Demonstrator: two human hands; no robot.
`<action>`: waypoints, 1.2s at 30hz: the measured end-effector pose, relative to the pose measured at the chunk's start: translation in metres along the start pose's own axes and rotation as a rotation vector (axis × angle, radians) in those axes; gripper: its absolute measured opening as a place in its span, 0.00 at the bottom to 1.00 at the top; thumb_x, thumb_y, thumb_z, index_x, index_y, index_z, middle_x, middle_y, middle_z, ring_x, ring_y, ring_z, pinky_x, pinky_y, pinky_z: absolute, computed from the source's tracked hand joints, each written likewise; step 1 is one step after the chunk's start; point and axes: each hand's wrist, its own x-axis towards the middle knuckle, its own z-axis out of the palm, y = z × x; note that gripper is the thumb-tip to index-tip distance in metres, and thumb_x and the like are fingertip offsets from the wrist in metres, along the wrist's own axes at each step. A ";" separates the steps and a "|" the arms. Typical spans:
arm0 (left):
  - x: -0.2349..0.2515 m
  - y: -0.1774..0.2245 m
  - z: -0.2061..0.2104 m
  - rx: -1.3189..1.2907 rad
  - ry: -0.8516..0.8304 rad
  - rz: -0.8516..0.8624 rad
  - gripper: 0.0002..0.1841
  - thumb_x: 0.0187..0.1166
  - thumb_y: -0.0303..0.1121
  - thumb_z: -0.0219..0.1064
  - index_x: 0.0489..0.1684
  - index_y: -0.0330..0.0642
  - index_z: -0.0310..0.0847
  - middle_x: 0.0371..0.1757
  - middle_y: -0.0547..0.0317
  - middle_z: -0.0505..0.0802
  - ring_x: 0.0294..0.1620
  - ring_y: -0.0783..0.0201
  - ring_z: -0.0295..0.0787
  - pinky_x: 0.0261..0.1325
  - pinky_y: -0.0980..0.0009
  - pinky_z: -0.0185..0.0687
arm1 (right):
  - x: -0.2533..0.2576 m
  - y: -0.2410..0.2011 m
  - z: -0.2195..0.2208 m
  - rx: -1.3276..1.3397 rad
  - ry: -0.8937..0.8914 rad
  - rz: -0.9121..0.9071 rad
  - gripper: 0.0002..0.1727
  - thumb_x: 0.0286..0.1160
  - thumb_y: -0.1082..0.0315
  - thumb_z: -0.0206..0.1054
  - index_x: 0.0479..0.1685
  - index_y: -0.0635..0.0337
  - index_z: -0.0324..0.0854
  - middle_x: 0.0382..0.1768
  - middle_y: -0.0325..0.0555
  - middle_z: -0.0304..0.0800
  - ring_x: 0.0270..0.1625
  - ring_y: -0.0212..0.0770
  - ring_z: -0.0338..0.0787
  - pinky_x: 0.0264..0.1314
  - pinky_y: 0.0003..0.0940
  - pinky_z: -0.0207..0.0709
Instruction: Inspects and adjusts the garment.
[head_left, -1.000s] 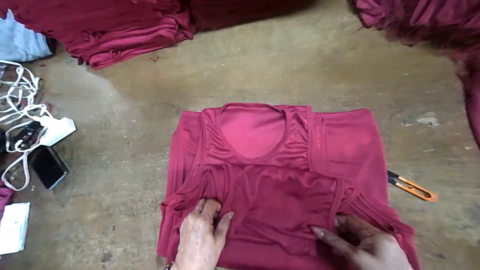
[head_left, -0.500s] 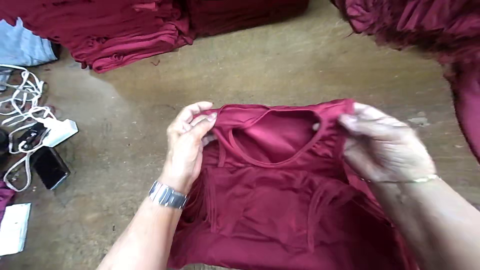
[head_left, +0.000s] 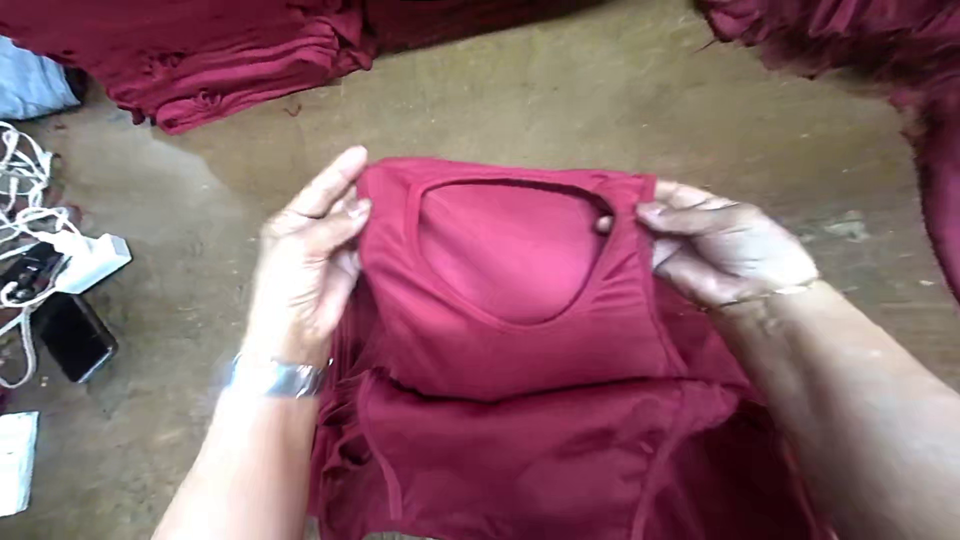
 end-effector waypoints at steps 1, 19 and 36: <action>0.010 -0.015 -0.002 0.076 0.048 -0.034 0.24 0.79 0.15 0.59 0.74 0.39 0.80 0.58 0.56 0.93 0.50 0.66 0.93 0.51 0.68 0.91 | 0.002 0.004 0.009 -0.083 0.126 0.044 0.18 0.79 0.79 0.63 0.66 0.62 0.83 0.51 0.44 0.95 0.49 0.34 0.95 0.50 0.32 0.91; -0.161 -0.038 -0.014 1.396 -0.174 -0.002 0.25 0.67 0.59 0.77 0.39 0.44 0.89 0.41 0.55 0.91 0.34 0.61 0.89 0.34 0.59 0.90 | -0.168 -0.005 0.056 -1.109 -0.028 0.379 0.18 0.70 0.50 0.77 0.36 0.56 0.88 0.25 0.43 0.90 0.24 0.42 0.89 0.27 0.45 0.87; -0.132 -0.003 -0.009 0.927 -0.017 0.310 0.12 0.72 0.33 0.78 0.52 0.46 0.92 0.43 0.66 0.97 0.39 0.69 0.94 0.45 0.69 0.94 | -0.156 -0.019 0.049 -0.204 0.165 -0.115 0.13 0.65 0.72 0.72 0.47 0.44 0.89 0.34 0.28 0.90 0.33 0.23 0.87 0.37 0.21 0.86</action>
